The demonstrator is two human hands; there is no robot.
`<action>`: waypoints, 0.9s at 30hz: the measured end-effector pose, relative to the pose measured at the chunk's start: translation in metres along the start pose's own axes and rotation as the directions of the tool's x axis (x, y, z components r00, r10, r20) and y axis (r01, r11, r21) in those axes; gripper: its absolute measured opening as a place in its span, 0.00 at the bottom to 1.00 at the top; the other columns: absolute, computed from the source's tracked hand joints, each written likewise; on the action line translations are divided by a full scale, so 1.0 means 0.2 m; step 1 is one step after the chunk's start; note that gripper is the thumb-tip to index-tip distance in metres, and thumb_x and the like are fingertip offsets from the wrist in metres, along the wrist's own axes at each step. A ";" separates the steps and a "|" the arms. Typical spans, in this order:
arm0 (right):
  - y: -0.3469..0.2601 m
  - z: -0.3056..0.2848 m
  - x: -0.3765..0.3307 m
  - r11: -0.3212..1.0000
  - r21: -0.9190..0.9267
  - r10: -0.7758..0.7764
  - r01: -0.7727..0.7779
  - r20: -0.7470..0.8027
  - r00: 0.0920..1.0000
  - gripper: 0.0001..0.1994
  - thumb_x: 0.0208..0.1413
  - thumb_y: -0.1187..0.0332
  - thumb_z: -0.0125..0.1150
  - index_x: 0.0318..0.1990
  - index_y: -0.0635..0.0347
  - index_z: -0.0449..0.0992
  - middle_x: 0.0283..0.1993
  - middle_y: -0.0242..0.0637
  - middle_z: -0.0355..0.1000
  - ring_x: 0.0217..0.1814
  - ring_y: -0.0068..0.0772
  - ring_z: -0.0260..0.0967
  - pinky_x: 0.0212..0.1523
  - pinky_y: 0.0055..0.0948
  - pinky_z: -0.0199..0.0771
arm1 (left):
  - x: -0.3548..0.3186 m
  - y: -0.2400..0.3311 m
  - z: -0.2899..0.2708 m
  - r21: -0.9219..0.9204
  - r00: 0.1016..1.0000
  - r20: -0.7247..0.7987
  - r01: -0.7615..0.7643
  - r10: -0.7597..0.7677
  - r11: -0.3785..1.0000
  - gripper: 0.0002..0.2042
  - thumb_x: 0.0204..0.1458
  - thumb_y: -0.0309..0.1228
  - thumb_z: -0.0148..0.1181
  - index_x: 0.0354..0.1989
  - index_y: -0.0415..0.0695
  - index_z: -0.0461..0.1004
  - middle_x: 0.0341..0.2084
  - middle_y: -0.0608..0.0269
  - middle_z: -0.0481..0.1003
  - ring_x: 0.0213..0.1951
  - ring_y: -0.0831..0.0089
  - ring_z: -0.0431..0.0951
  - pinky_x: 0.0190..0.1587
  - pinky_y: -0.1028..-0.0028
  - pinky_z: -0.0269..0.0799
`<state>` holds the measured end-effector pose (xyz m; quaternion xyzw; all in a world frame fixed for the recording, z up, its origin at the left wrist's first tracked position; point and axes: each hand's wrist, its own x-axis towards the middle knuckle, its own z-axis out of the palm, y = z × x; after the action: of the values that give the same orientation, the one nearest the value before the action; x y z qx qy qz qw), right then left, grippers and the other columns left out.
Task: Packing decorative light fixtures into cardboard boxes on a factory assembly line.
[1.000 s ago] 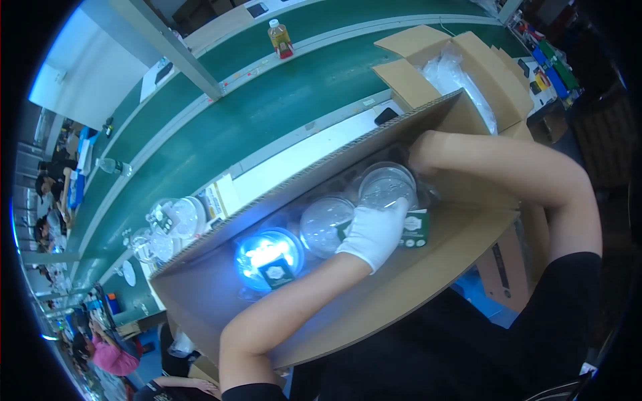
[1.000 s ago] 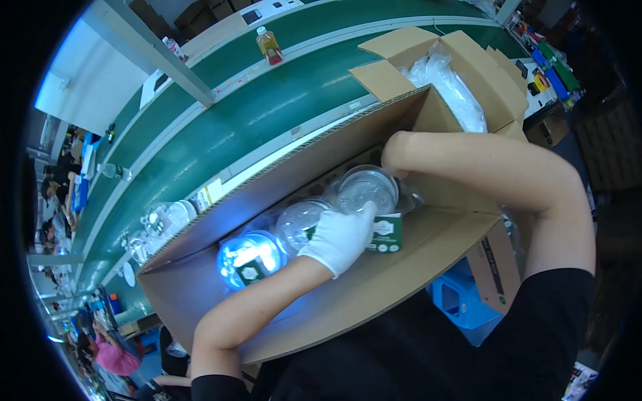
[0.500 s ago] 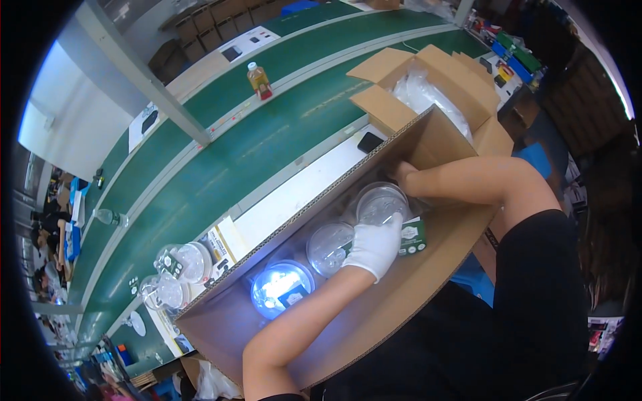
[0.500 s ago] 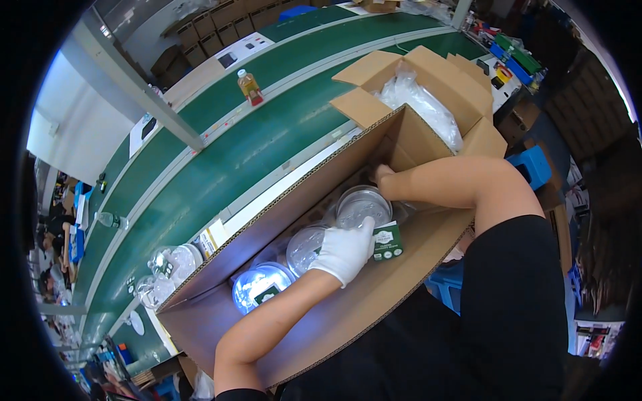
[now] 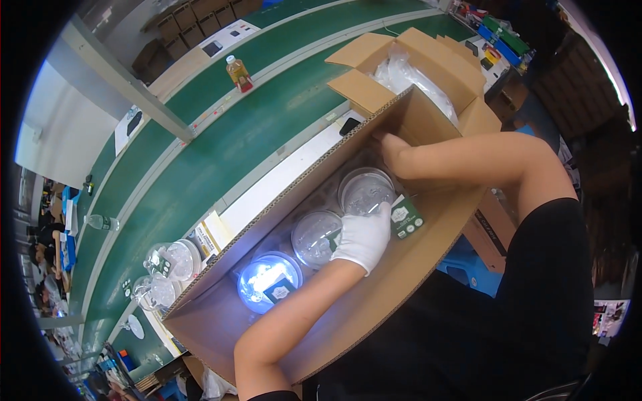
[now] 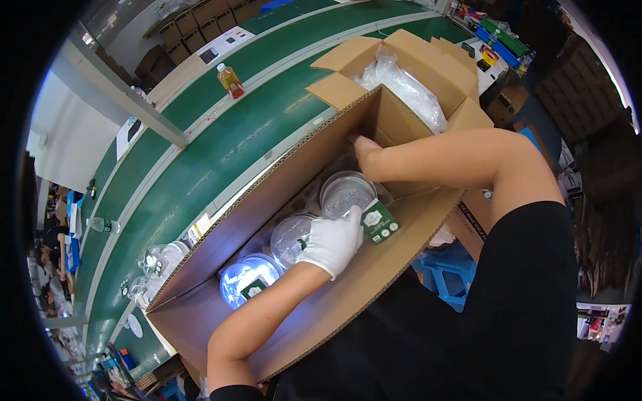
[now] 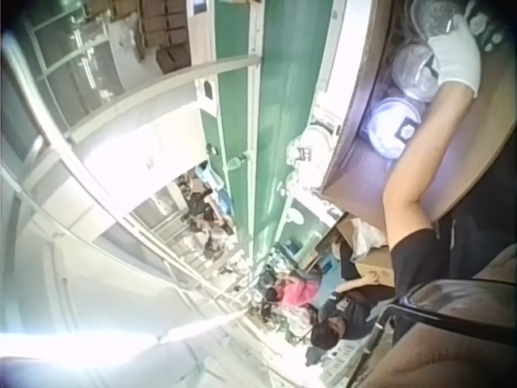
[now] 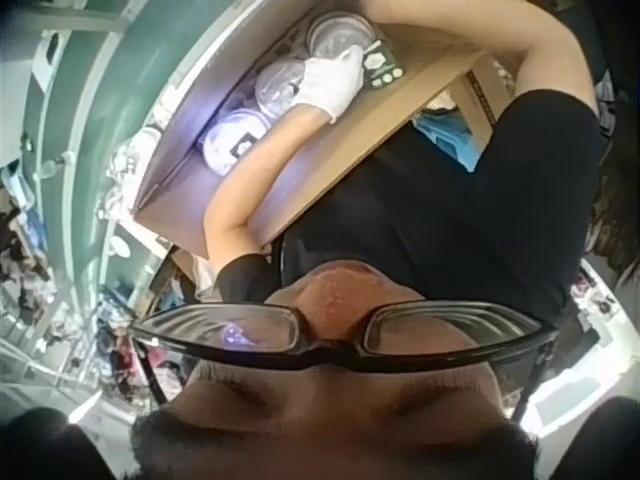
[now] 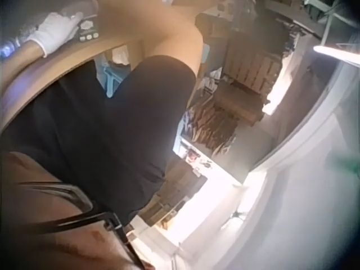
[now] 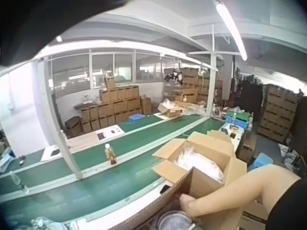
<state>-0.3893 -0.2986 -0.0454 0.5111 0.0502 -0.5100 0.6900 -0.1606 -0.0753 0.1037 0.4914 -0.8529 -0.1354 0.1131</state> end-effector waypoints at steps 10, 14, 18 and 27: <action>0.58 -0.17 -0.34 0.010 0.898 -0.344 0.439 -0.409 0.845 0.20 0.41 0.51 0.76 0.41 0.47 0.87 0.48 0.34 0.82 0.53 0.39 0.78 0.50 0.43 0.77 | -0.04 -0.03 -0.01 0.071 0.995 0.059 0.075 -0.079 0.995 0.08 0.54 0.30 0.55 0.39 0.41 0.66 0.14 0.52 0.76 0.19 0.52 0.80 0.26 0.54 0.74; 0.53 -0.23 -0.34 0.148 0.826 -0.427 0.545 -0.443 0.788 0.23 0.51 0.48 0.68 0.53 0.41 0.82 0.61 0.30 0.74 0.65 0.38 0.69 0.64 0.48 0.65 | -0.03 -0.02 -0.02 0.062 0.997 0.054 0.059 -0.062 0.996 0.10 0.54 0.31 0.55 0.40 0.41 0.66 0.14 0.52 0.76 0.19 0.52 0.80 0.26 0.55 0.74; 0.50 -0.29 -0.35 0.240 0.794 -0.503 0.558 -0.390 0.771 0.33 0.54 0.49 0.66 0.67 0.46 0.69 0.74 0.35 0.60 0.77 0.42 0.54 0.76 0.51 0.42 | -0.03 -0.02 -0.01 0.067 0.994 0.078 0.077 -0.082 0.995 0.11 0.55 0.33 0.56 0.40 0.40 0.65 0.15 0.51 0.77 0.19 0.52 0.80 0.26 0.55 0.74; 0.75 -0.22 -0.47 0.247 0.873 -0.472 0.421 -0.271 0.839 0.31 0.58 0.47 0.60 0.68 0.47 0.69 0.75 0.38 0.59 0.79 0.44 0.48 0.77 0.59 0.32 | -0.02 -0.03 -0.02 0.166 0.997 0.025 0.069 -0.074 0.984 0.08 0.53 0.31 0.55 0.41 0.47 0.69 0.13 0.60 0.77 0.18 0.59 0.81 0.32 0.58 0.71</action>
<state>-0.3011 -0.2100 0.0880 0.7529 -0.1096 -0.6371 0.1234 -0.1529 -0.0753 0.1062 0.5272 -0.8446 -0.0760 0.0539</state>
